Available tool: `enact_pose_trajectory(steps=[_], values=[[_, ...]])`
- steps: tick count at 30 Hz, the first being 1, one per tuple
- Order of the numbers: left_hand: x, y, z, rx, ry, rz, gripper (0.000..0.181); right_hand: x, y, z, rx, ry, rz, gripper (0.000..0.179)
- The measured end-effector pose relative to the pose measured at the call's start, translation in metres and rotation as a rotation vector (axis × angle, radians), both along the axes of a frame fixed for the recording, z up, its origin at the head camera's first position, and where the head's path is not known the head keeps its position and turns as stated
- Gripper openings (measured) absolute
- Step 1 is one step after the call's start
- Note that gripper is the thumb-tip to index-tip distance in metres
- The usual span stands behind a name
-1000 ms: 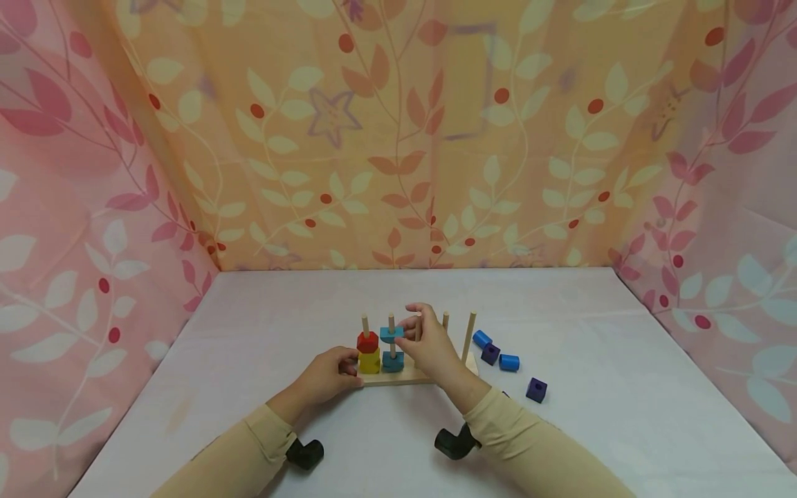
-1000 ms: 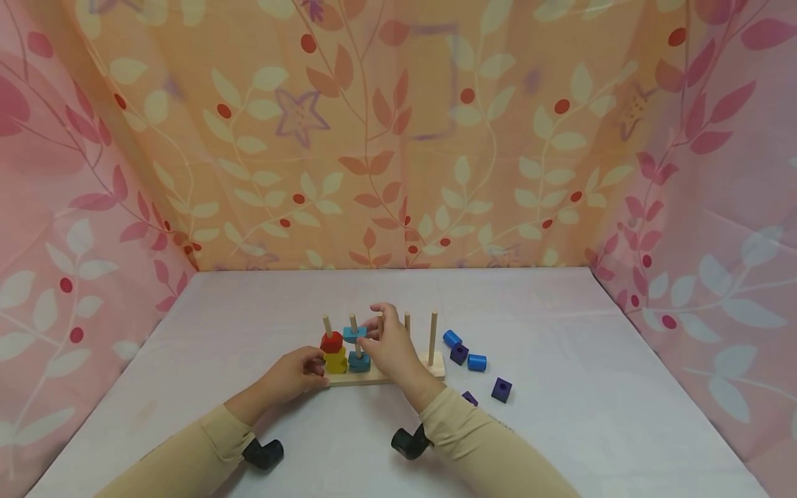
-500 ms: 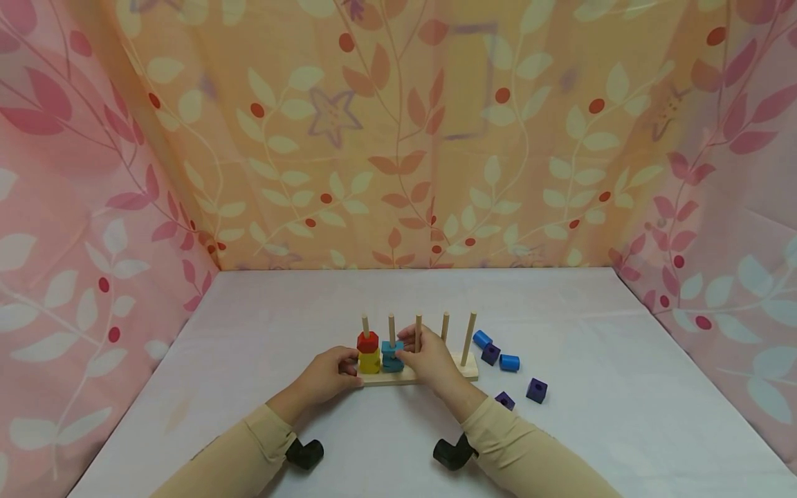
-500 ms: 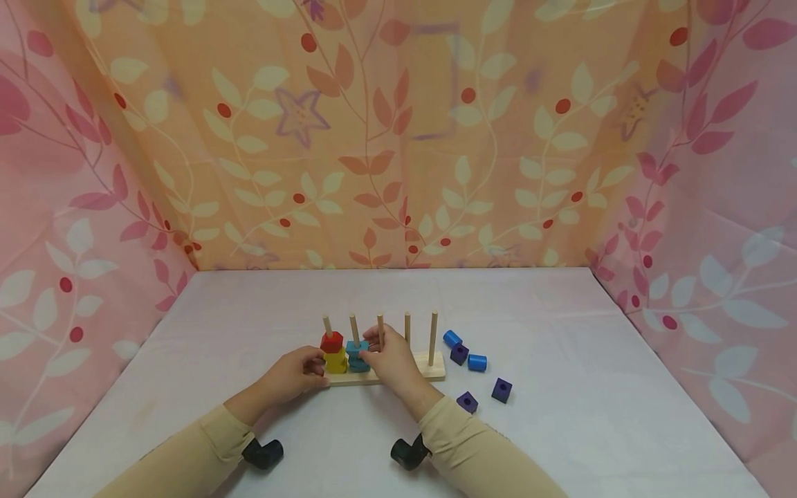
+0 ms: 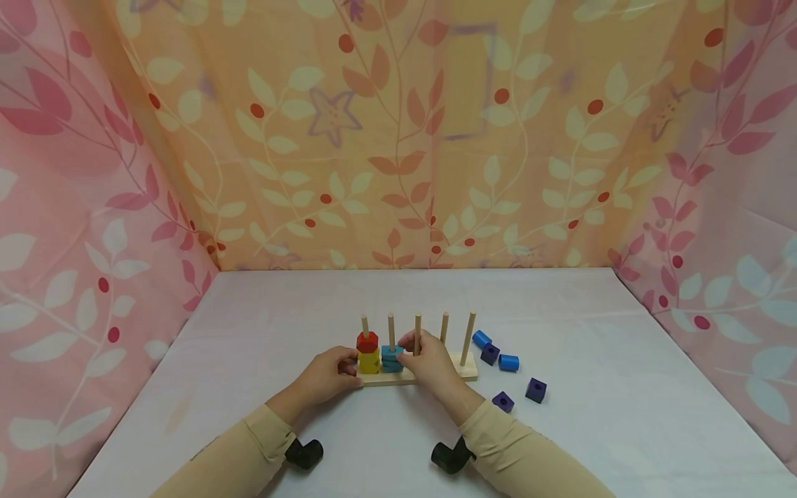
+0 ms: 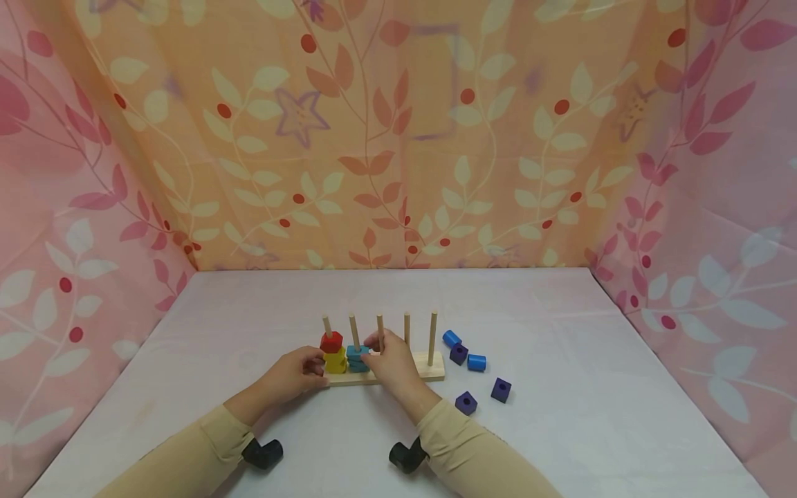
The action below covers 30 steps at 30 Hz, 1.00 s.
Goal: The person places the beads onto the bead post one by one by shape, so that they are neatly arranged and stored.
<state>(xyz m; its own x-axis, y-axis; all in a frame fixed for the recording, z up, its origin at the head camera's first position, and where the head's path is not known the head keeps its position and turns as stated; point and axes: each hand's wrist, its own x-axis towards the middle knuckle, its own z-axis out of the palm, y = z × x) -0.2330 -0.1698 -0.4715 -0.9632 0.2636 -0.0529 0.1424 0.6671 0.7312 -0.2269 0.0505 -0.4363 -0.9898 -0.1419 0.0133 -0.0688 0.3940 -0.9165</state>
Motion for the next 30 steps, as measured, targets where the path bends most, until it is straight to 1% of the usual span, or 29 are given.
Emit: enact_pose_trajectory(steps=[7,16,24,30], values=[[0.001,-0.001,0.0,0.004,0.004,-0.014,0.047,0.002,0.001,0.0,-0.003,-0.012,-0.001,0.02],[0.001,-0.002,0.001,0.023,-0.008,-0.027,0.048,0.007,0.008,0.007,0.006,0.005,0.024,0.027],[-0.001,-0.001,-0.001,0.02,-0.02,-0.011,0.047,0.014,0.02,0.018,-0.064,0.084,0.085,0.042],[-0.001,-0.001,-0.001,0.021,-0.012,-0.017,0.046,0.023,0.033,0.027,-0.094,0.089,0.097,0.045]])
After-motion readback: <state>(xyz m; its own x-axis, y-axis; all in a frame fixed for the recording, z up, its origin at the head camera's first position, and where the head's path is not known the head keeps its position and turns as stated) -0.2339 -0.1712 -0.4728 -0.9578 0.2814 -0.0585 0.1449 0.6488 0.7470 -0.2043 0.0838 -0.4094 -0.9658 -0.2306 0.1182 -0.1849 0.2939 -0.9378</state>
